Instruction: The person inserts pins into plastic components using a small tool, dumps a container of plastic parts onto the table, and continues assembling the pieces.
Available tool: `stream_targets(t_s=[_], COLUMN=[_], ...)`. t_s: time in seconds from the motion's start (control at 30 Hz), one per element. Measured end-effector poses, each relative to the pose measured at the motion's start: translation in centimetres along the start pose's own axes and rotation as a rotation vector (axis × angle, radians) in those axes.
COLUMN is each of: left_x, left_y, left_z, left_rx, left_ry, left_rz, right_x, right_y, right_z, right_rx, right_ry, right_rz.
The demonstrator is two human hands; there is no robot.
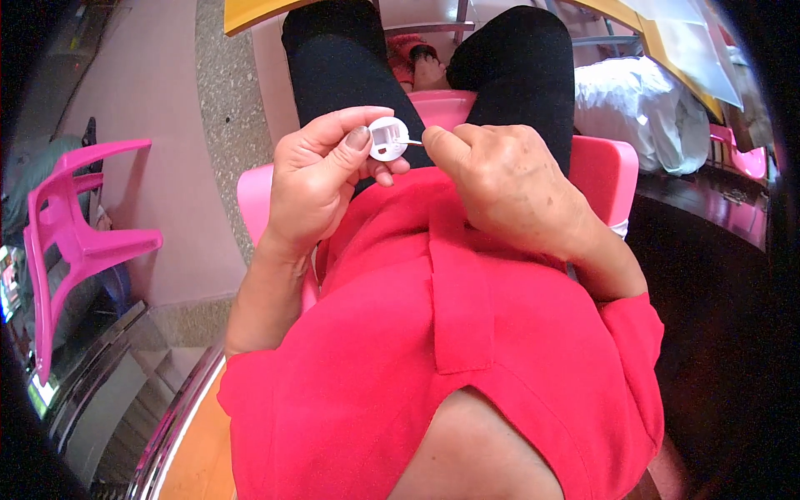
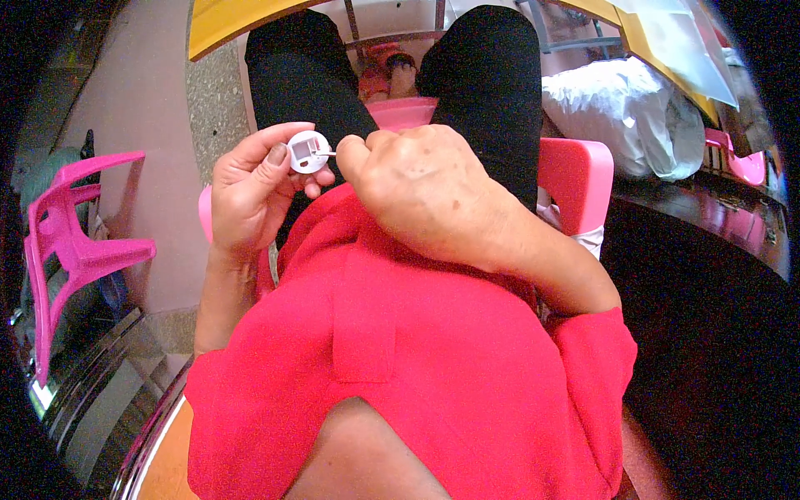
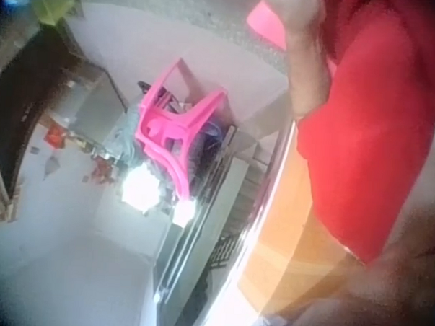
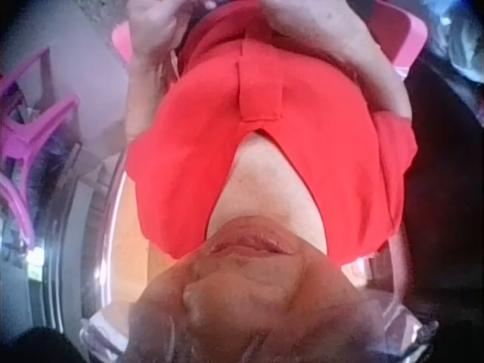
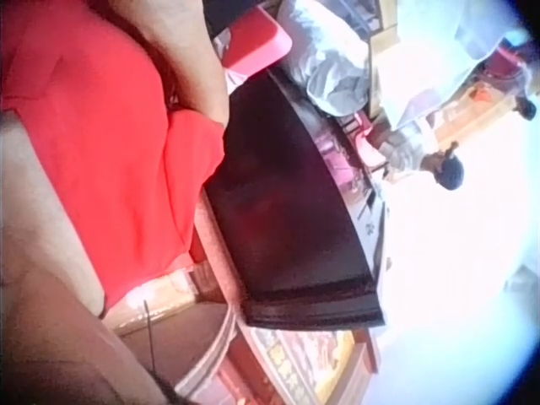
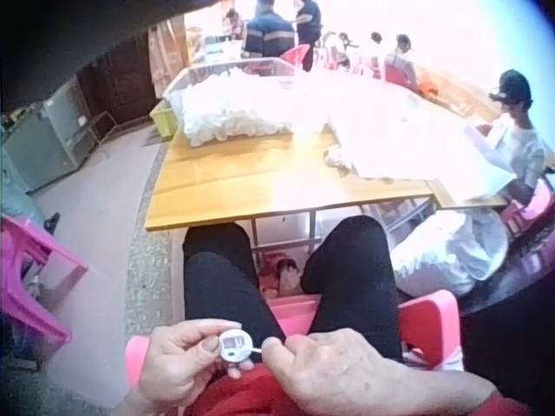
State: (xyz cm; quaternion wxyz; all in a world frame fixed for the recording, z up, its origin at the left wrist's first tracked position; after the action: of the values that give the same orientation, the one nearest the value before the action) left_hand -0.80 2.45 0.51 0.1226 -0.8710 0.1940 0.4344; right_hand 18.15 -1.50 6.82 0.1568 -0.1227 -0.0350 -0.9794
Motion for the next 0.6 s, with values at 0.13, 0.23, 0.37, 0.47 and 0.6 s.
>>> stream_targets(t_s=[0.13,0.23,0.37,0.47,0.6], left_x=[0.22,0.34,0.34,0.26,0.12], left_y=[0.05,0.09,0.10,0.12,0.10], left_z=[-0.03,-0.02,-0.10,-0.11,-0.27], left_rx=[-0.007,-0.004,0.003,0.006,0.013], left_ry=[-0.047,-0.096,-0.106,-0.099,-0.087], left_rz=[0.003,-0.006,-0.018,-0.016,-0.003], right_x=[0.20,0.57,0.87,0.99,1.03], right_y=[-0.02,-0.04,-0.15,-0.25,-0.37], right_z=[-0.26,0.01,-0.12,-0.19,-0.14], right_rx=[0.039,0.036,0.030,0.040,0.004], right_ry=[-0.043,0.012,0.081,0.088,0.056], right_rz=[-0.025,0.000,0.009,0.005,0.037])
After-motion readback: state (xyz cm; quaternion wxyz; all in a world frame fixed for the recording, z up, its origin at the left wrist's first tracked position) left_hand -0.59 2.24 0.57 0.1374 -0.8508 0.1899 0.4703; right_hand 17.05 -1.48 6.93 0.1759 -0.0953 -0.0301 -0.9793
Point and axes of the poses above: each hand's wrist, its own y-axis away from the middle knuckle, its own z-axis out of the back of the hand, x = y × z, the point moved 1 cm from there along -y, towards the middle knuckle, and after that the axes turned 13 degrees about -z, right-handed, at the moved point
